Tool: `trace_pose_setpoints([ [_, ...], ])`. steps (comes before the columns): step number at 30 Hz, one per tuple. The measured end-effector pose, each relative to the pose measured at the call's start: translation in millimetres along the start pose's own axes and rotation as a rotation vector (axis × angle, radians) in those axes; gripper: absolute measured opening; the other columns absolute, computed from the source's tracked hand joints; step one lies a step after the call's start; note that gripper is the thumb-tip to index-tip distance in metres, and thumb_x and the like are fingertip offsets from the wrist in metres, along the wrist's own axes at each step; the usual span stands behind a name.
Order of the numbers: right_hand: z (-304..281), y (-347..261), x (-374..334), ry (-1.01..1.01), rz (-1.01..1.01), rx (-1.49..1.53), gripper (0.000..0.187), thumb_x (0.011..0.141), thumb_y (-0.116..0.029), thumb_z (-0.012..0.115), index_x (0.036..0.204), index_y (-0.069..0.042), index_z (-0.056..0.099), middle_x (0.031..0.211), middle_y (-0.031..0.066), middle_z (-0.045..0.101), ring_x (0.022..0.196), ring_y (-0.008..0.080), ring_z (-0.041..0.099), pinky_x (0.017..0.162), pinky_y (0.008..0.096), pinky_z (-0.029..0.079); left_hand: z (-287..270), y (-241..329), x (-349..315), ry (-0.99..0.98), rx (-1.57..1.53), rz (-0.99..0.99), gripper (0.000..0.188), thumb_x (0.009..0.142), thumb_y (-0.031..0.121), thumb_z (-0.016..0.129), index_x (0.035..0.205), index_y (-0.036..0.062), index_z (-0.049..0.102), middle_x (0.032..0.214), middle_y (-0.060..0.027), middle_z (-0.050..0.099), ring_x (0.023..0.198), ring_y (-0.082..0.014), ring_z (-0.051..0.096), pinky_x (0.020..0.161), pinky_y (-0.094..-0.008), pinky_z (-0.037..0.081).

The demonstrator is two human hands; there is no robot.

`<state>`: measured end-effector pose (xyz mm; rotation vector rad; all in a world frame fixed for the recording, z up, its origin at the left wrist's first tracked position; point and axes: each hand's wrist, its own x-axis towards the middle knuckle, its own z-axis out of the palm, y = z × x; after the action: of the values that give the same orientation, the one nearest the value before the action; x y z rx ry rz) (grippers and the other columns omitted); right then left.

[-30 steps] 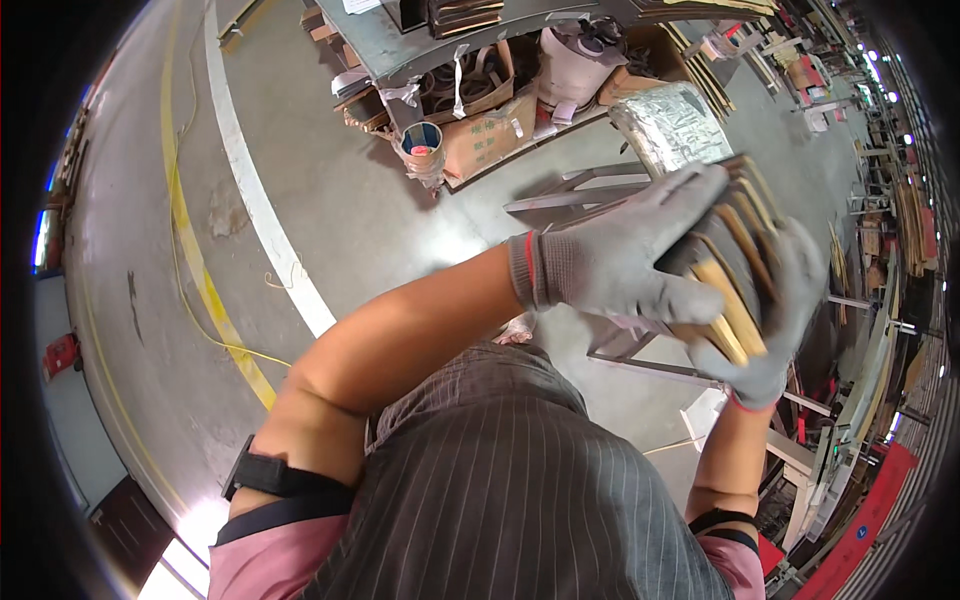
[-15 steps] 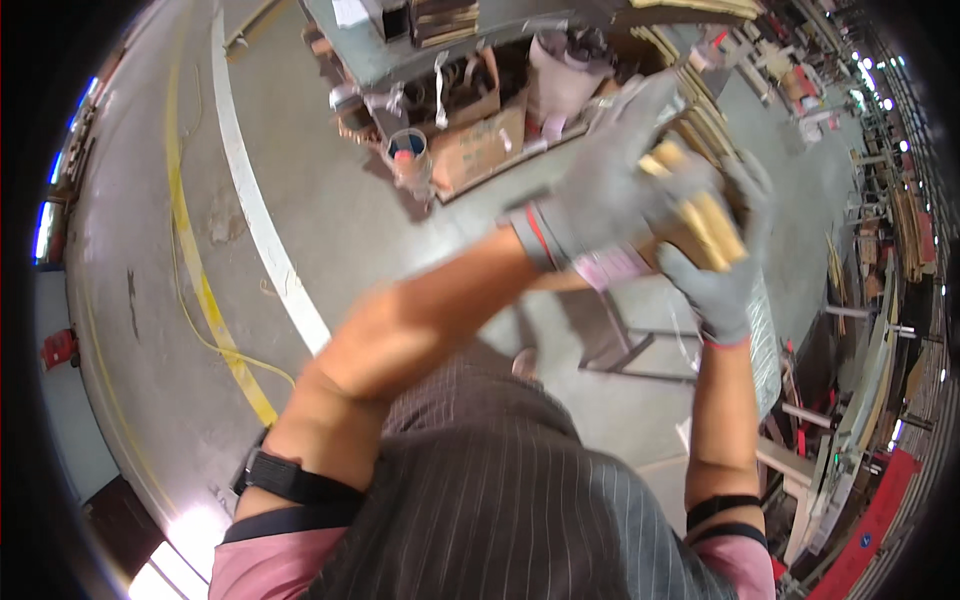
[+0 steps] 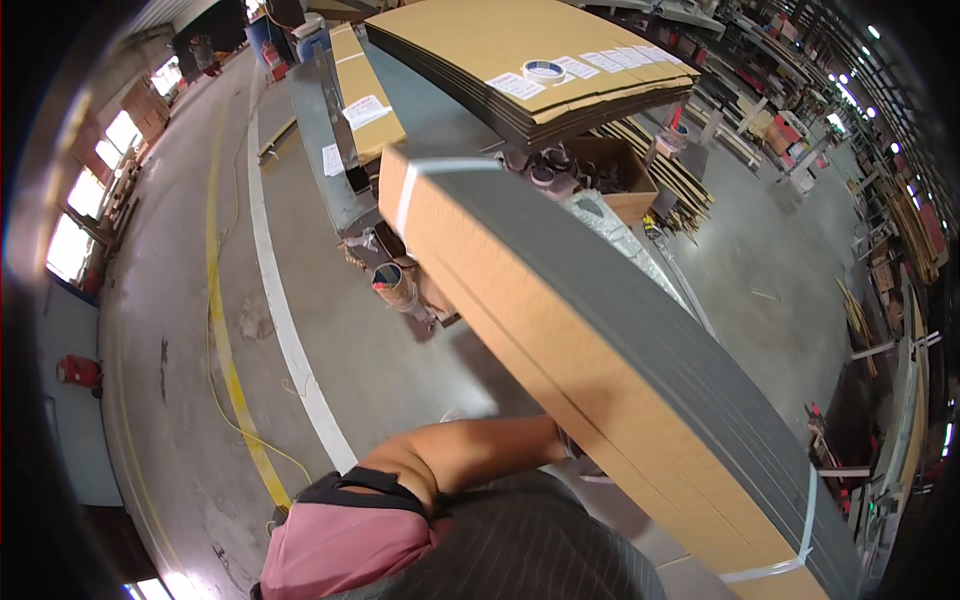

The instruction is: Organizing and taping stacks of cardboard and edge protectors in a factory.

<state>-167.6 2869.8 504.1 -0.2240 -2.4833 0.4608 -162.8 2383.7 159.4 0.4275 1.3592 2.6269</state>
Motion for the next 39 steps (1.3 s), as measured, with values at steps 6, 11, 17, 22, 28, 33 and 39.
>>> trace_pose_setpoints([
  [6, 101, -19, -72, -0.267, 0.391, 0.258, 0.047, 0.075, -0.023, 0.066, 0.115, -0.001, 0.058, 0.116, 0.0178, 0.058, 0.106, 0.0334, 0.057, 0.093, 0.0388, 0.043, -149, 160, -6, 0.116, -0.704, 0.353, 0.042, 0.095, 0.026, 0.042, 0.131, 0.0048, 0.045, 0.131, -0.0108, 0.05, 0.119, -0.027, 0.049, 0.101, -0.041, 0.04],
  [11, 242, -139, -108, -0.797, 0.589, 0.753, 0.044, 0.075, -0.021, 0.065, 0.114, -0.001, 0.059, 0.115, 0.0178, 0.059, 0.105, 0.0338, 0.057, 0.093, 0.0384, 0.043, -291, 272, -30, 0.87, -0.449, 0.636, 0.04, 0.092, 0.018, 0.042, 0.131, 0.0086, 0.042, 0.117, -0.0101, 0.058, 0.113, -0.0263, 0.053, 0.098, -0.0404, 0.042],
  [17, 388, -465, -119, -1.4, 0.123, 1.259, 0.056, 0.085, -0.025, 0.063, 0.127, 0.006, 0.044, 0.132, 0.0202, 0.046, 0.114, 0.0288, 0.052, 0.094, 0.0385, 0.042, -278, 342, 0, 1.179, 0.342, 0.559, 0.058, 0.099, 0.036, 0.032, 0.145, 0.0034, 0.017, 0.122, -0.009, 0.05, 0.119, -0.0175, 0.046, 0.101, -0.0321, 0.036],
  [22, 453, -518, -70, -1.45, 0.082, 1.324, 0.067, 0.082, -0.016, 0.067, 0.136, 0.004, 0.033, 0.132, 0.0151, 0.044, 0.119, 0.0241, 0.046, 0.099, 0.035, 0.038, -320, 346, 0, 1.144, 0.577, 0.622, 0.061, 0.1, 0.04, 0.031, 0.144, 0.0015, 0.015, 0.136, -0.0129, 0.037, 0.126, -0.0194, 0.039, 0.105, -0.031, 0.03],
  [28, 580, -345, 18, -1.784, -0.36, 0.403, 0.065, 0.081, -0.018, 0.068, 0.133, 0.006, 0.038, 0.129, 0.0172, 0.048, 0.119, 0.0227, 0.047, 0.099, 0.0319, 0.038, -292, 317, 36, 1.226, 1.085, 0.639, 0.087, 0.079, 0.043, 0.066, 0.141, -0.0007, 0.023, 0.145, -0.0236, 0.02, 0.13, -0.032, 0.032, 0.108, -0.0382, 0.026],
  [33, 565, -367, 35, -1.804, -0.092, 0.286, 0.075, 0.078, -0.029, 0.071, 0.134, 0.007, 0.036, 0.131, 0.016, 0.047, 0.118, 0.0243, 0.047, 0.101, 0.033, 0.036, -305, 320, 29, 1.317, 1.447, 0.397, 0.095, 0.067, 0.034, 0.078, 0.141, -0.0001, 0.029, 0.148, -0.0258, 0.017, 0.132, -0.0319, 0.033, 0.107, -0.038, 0.029],
  [39, 614, -364, 78, -2.013, -0.203, 0.251, 0.076, 0.079, -0.037, 0.071, 0.132, 0.007, 0.039, 0.126, 0.0167, 0.051, 0.116, 0.0225, 0.047, 0.1, 0.0306, 0.035, -336, 365, 43, 1.221, 1.217, 0.313, 0.088, 0.071, 0.026, 0.073, 0.141, -0.0016, 0.027, 0.148, -0.0164, 0.023, 0.137, -0.0248, 0.023, 0.107, -0.0372, 0.028],
])
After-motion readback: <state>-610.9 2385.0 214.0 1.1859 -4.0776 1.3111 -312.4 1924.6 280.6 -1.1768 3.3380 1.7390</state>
